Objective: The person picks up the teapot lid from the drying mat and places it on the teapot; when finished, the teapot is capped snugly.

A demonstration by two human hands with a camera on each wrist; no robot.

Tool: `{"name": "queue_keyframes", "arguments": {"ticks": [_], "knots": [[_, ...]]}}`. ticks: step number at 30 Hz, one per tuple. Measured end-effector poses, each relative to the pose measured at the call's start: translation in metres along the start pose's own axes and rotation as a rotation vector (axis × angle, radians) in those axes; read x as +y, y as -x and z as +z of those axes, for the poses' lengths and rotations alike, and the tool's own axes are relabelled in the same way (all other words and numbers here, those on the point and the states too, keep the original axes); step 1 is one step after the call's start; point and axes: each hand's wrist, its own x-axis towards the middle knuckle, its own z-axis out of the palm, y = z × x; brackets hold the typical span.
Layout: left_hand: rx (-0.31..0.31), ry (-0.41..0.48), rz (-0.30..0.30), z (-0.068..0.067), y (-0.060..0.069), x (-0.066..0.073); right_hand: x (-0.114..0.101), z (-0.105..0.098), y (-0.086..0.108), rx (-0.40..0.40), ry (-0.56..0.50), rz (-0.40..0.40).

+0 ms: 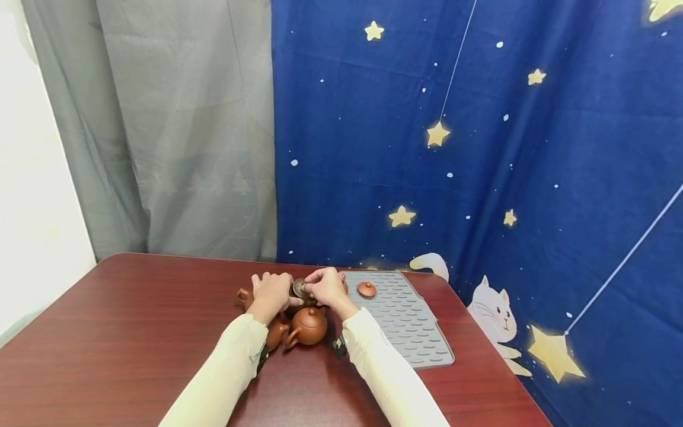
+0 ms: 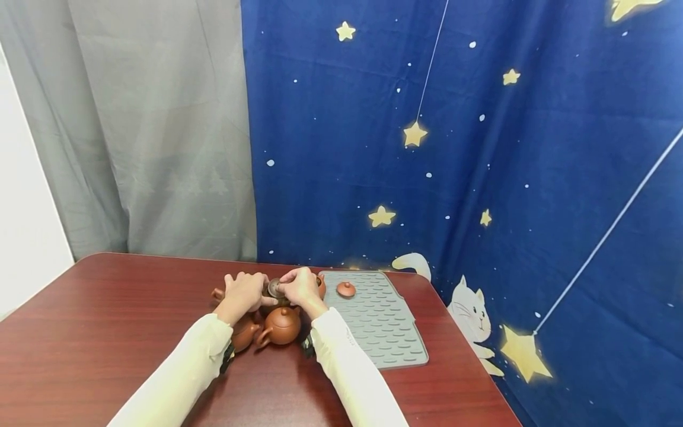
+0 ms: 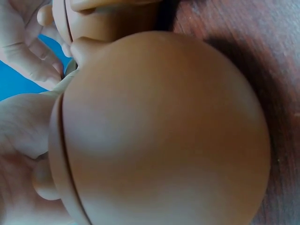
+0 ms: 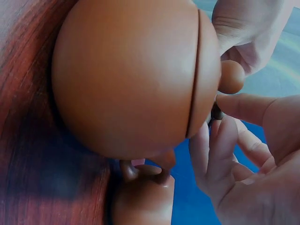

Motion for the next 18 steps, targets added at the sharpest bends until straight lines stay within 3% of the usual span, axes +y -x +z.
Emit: {"name": "queue_keyframes", "arguments": {"ticks": [5,18], "knots": [[-0.003,-0.011,0.002,0.0007,-0.0016,-0.0008,0.0005,0.0013,-0.0014,-0.010,0.033,-0.043],[0.001,-0.016,-0.004,0.0039,-0.0029,-0.0014,0.0028,0.0036,-0.0055,-0.008,0.073,-0.062]]}}
